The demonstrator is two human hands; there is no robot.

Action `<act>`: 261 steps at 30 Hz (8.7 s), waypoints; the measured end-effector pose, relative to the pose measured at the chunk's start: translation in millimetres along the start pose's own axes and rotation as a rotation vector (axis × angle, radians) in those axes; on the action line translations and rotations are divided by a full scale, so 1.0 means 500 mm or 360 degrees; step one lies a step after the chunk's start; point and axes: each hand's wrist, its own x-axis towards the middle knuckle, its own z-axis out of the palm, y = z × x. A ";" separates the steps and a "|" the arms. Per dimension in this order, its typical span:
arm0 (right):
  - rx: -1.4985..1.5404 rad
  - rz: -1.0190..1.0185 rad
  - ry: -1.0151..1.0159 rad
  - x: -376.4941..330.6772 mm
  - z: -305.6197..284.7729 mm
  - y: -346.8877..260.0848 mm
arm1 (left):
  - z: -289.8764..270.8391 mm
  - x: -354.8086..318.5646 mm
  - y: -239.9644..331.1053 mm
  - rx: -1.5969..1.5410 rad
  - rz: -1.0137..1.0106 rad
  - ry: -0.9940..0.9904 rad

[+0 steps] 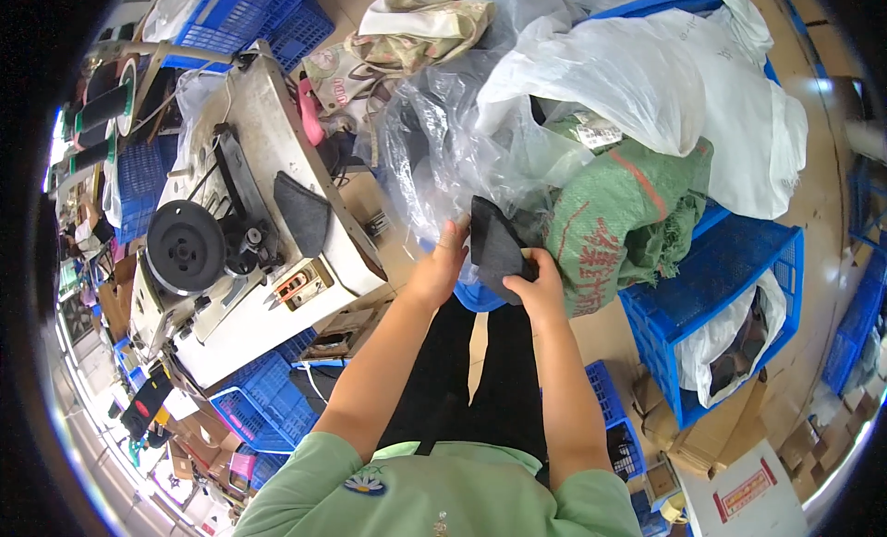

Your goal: Stitch and sort components for shoe manufacturing using a sewing machine.

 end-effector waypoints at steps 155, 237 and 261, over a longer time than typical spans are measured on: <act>0.0122 -0.0750 -0.0238 -0.068 0.046 -0.247 | -0.032 -0.334 0.108 -0.0591 0.0043 0.0757; 0.1078 -0.0235 0.1218 -0.796 -0.419 -0.059 | 0.792 -0.496 0.010 0.0643 -0.1000 -0.1783; -0.0136 -0.0876 0.1770 -0.839 -0.439 -0.029 | 0.842 -0.467 -0.128 0.1472 0.0333 -0.2323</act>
